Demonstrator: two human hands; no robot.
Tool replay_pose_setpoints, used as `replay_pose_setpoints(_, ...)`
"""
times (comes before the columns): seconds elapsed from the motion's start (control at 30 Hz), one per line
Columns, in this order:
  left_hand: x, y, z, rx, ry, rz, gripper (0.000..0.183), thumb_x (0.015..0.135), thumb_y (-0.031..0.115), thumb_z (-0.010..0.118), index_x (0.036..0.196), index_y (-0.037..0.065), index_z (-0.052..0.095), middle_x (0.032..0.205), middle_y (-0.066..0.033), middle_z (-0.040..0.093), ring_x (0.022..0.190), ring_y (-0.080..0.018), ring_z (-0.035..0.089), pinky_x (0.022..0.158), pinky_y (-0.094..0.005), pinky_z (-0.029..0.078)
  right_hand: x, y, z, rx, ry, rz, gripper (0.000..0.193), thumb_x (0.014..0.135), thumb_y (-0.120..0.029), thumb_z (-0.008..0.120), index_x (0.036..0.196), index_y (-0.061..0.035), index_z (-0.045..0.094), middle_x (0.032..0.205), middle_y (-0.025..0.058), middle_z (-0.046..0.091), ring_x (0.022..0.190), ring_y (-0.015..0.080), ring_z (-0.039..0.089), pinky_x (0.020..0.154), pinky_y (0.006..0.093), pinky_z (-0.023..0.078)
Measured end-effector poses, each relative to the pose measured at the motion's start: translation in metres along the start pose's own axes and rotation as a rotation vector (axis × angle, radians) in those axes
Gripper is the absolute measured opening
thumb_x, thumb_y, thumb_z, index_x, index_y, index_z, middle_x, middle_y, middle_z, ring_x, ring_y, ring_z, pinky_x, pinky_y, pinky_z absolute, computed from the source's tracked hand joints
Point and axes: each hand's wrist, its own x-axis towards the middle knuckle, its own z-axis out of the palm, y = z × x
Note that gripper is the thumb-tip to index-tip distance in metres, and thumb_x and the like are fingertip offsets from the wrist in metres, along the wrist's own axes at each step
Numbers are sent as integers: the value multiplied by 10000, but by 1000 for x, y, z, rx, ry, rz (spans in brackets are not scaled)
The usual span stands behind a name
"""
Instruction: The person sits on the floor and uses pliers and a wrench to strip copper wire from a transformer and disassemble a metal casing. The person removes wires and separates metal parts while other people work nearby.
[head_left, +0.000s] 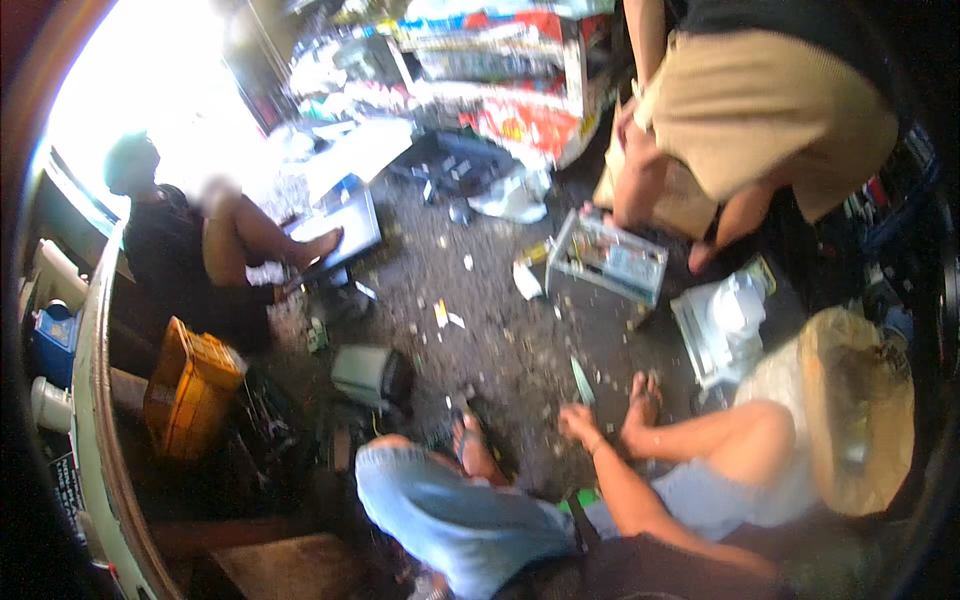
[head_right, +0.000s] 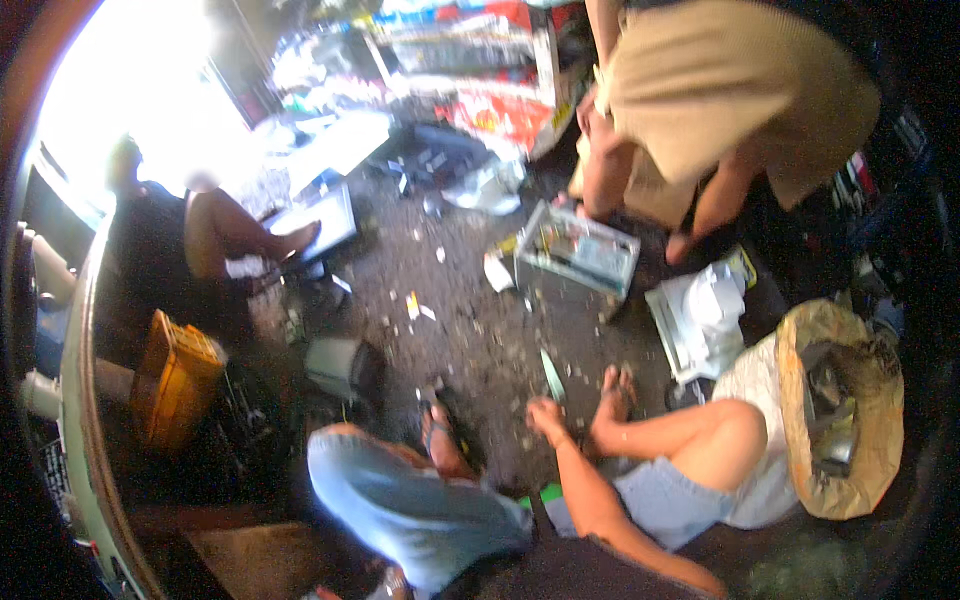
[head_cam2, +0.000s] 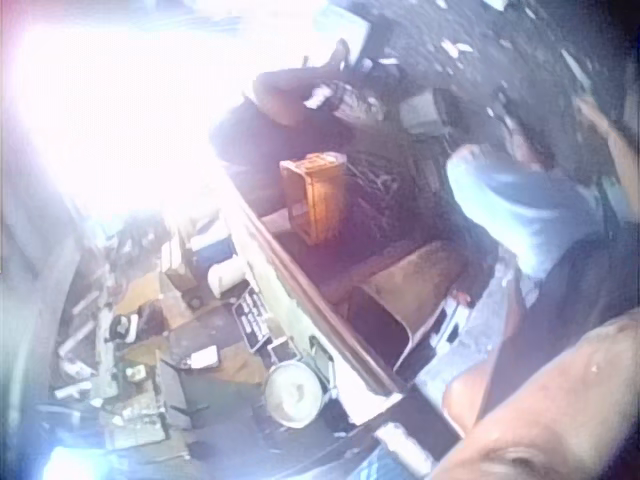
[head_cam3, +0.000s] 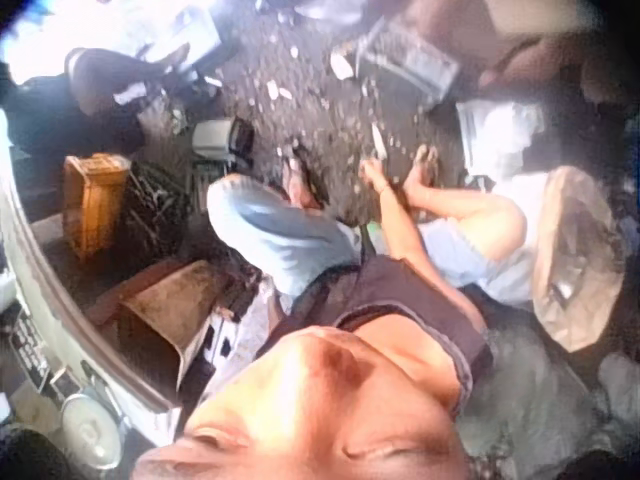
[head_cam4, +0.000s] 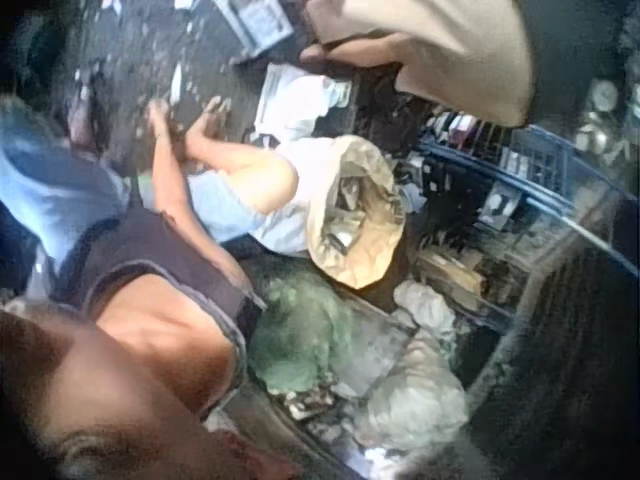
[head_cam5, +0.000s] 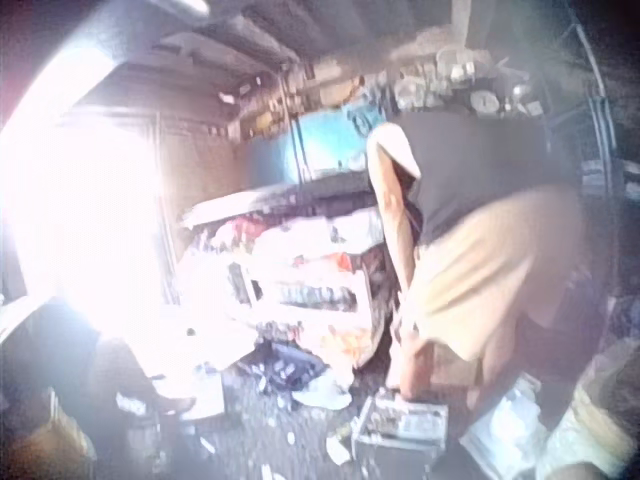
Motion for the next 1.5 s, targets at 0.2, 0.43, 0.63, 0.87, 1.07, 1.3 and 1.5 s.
replay_pose_setpoints(0.2,-46,-70,-21,-2,9,-110,529,871,313,716,1275,-6,593,1245,-321,591,1142,-485,604,1006,-512,479,-21,-26,1,91,80,-94,235,907,-47,711,1128,11,654,899,90,730,742,170,713,607,294,542)
replay_pose_setpoints(0.43,-44,-61,-10,-31,36,-109,532,870,317,718,1276,-3,590,1243,-325,586,1140,-490,602,1005,-515,479,-36,-50,6,373,281,-132,240,874,-20,787,1071,45,666,901,99,730,744,164,716,618,269,547)
replay_pose_setpoints(0.63,14,15,27,-9,101,30,535,869,321,720,1276,-1,588,1242,-328,582,1139,-494,600,1004,-518,479,-31,-39,-1,367,298,-47,325,1012,-315,628,990,3,691,758,59,676,572,146,631,493,286,495)
replay_pose_setpoints(0.87,45,142,65,-23,178,253,572,875,342,713,1300,-3,550,1217,-365,522,1141,-549,558,985,-566,473,-2,20,-22,-62,119,125,240,986,-264,669,1106,-57,657,859,59,700,619,150,662,504,280,513)
replay_pose_setpoints(1.07,42,190,67,-41,355,292,408,869,295,713,1184,58,607,1279,-236,489,1186,-445,483,967,-577,430,1,16,-46,-160,182,174,291,988,-290,664,1154,-51,657,919,85,713,717,187,675,630,310,519)
replay_pose_setpoints(1.3,187,179,-36,-890,721,48,605,849,392,790,1171,-78,587,1151,-264,642,1052,-409,603,976,-467,465,-17,-36,-62,-549,643,-225,353,991,-321,658,1209,-44,656,988,115,728,830,230,689,776,344,527)
replay_pose_setpoints(1.5,218,229,-133,-805,395,-152,215,782,108,813,901,-43,715,810,-133,697,593,-238,638,464,-401,529,-20,-57,-72,-575,813,-393,364,995,-327,651,1228,-48,651,1000,111,730,846,226,694,780,338,521)
